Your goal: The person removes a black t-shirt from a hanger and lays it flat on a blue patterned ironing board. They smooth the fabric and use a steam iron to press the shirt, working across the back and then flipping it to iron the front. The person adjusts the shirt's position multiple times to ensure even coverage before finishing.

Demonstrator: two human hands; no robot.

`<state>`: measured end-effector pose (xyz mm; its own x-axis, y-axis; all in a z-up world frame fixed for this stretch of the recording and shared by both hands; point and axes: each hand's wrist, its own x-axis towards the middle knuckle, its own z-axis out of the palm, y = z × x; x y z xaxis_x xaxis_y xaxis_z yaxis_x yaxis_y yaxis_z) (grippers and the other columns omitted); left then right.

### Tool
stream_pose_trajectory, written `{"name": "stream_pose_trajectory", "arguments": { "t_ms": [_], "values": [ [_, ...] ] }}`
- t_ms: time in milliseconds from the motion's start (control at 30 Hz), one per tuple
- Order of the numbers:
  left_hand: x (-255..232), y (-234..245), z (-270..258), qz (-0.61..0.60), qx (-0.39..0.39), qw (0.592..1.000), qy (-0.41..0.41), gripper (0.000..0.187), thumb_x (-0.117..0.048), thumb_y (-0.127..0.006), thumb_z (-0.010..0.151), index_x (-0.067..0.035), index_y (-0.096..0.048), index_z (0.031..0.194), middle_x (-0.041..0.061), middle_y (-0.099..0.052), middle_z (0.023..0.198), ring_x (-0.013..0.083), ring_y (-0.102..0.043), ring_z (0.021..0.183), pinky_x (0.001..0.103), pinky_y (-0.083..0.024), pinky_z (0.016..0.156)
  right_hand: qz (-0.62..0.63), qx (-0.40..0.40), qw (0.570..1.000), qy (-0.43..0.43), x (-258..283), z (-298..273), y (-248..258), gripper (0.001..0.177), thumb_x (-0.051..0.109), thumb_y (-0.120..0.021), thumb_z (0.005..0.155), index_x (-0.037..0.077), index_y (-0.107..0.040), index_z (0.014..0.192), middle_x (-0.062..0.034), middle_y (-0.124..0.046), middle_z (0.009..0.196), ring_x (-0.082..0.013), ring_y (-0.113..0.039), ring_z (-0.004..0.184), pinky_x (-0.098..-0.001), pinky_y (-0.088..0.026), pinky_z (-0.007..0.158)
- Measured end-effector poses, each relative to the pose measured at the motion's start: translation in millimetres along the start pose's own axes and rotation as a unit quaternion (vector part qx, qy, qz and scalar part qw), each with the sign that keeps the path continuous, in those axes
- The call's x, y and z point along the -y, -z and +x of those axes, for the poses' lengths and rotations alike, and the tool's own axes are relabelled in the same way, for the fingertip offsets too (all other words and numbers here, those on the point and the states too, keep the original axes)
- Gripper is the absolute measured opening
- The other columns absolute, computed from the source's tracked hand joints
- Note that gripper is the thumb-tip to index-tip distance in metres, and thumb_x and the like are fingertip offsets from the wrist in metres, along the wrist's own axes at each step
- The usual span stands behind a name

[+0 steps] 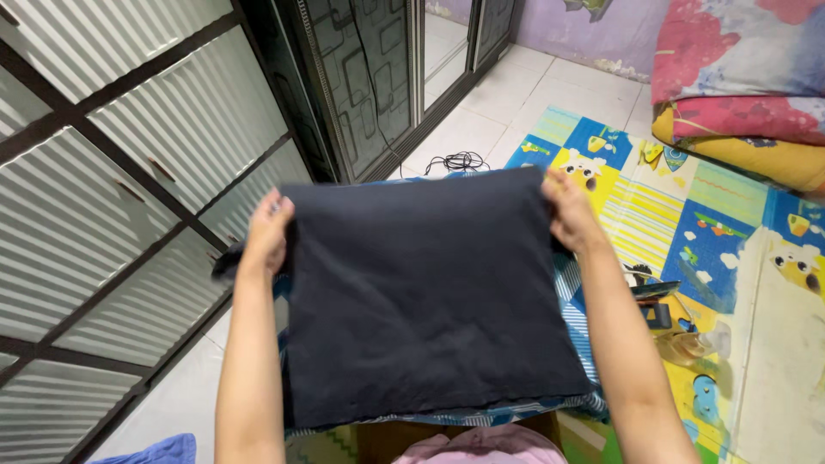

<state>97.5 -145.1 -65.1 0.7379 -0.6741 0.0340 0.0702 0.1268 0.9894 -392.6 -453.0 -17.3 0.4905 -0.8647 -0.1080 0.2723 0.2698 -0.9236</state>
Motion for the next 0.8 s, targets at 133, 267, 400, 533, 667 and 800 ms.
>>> {"name": "stream_pose_trajectory", "arguments": {
  "t_ms": [133,267,400,533,667,800],
  "values": [
    [57.1,29.2,-53.1,0.09,0.009,0.975,0.204,0.069,-0.023,-0.073,0.09,0.0,-0.046,0.149,0.007,-0.066,0.092,0.0071,-0.047,0.052,0.025,-0.036,0.045,-0.217,-0.005,0.973,-0.074,-84.7,-7.9,58.1,0.079,0.018,-0.079,0.09,0.01,-0.038,0.156,-0.0097,-0.058,0.095,-0.0156,-0.052,0.075,-0.0309,-0.045,0.062],
    [59.2,55.4,-126.1,0.178,0.034,0.961,0.211,0.06,-0.02,-0.078,0.088,0.006,-0.06,0.138,0.01,-0.063,0.082,0.0136,-0.048,0.057,0.029,-0.037,0.052,-0.347,-0.04,0.932,0.101,-101.6,-34.7,59.2,0.072,0.02,-0.078,0.083,0.004,-0.042,0.144,-0.0086,-0.067,0.112,-0.0168,-0.065,0.088,-0.0305,-0.053,0.074],
    [15.6,53.6,-201.5,0.204,0.134,0.94,0.239,0.056,-0.019,-0.078,0.087,0.01,-0.062,0.132,0.002,-0.076,0.1,0.0125,-0.069,0.089,0.026,-0.054,0.08,-0.506,-0.064,0.812,0.284,-65.8,-90.4,-29.6,0.049,0.017,-0.081,0.083,0.002,-0.063,0.125,-0.0184,-0.066,0.111,-0.0278,-0.068,0.09,-0.0368,-0.055,0.08],
    [-19.9,19.6,-226.6,0.053,0.163,0.968,0.183,0.068,-0.014,-0.075,0.082,0.002,-0.049,0.143,-0.005,-0.073,0.116,0.0056,-0.068,0.103,0.022,-0.054,0.089,-0.441,0.143,0.85,0.251,-44.0,-167.5,-147.5,0.032,0.023,-0.081,0.084,0.006,-0.073,0.11,-0.011,-0.075,0.101,-0.0234,-0.075,0.087,-0.0336,-0.059,0.078],
    [-29.3,-32.0,-222.3,0.002,0.232,0.951,0.205,0.072,-0.014,-0.073,0.101,-0.007,-0.038,0.164,0.009,-0.048,0.095,0.0151,-0.046,0.076,0.031,-0.038,0.064,-0.386,0.234,0.876,0.168,-46.2,-233.4,-221.3,0.07,0.03,-0.092,0.068,0.005,-0.06,0.124,-0.0109,-0.072,0.089,-0.0225,-0.072,0.079,-0.0335,-0.057,0.072],
    [-48.7,-87.0,-215.7,-0.158,0.311,0.905,0.243,0.063,-0.016,-0.065,0.097,-0.007,-0.04,0.154,0.005,-0.064,0.104,0.0106,-0.067,0.081,0.026,-0.056,0.07,-0.37,0.144,0.911,0.109,-64.8,-229.3,-223.6,0.064,0.025,-0.085,0.075,0.006,-0.058,0.129,-0.0095,-0.067,0.083,-0.0192,-0.066,0.074,-0.0322,-0.055,0.069]
  ]
}}
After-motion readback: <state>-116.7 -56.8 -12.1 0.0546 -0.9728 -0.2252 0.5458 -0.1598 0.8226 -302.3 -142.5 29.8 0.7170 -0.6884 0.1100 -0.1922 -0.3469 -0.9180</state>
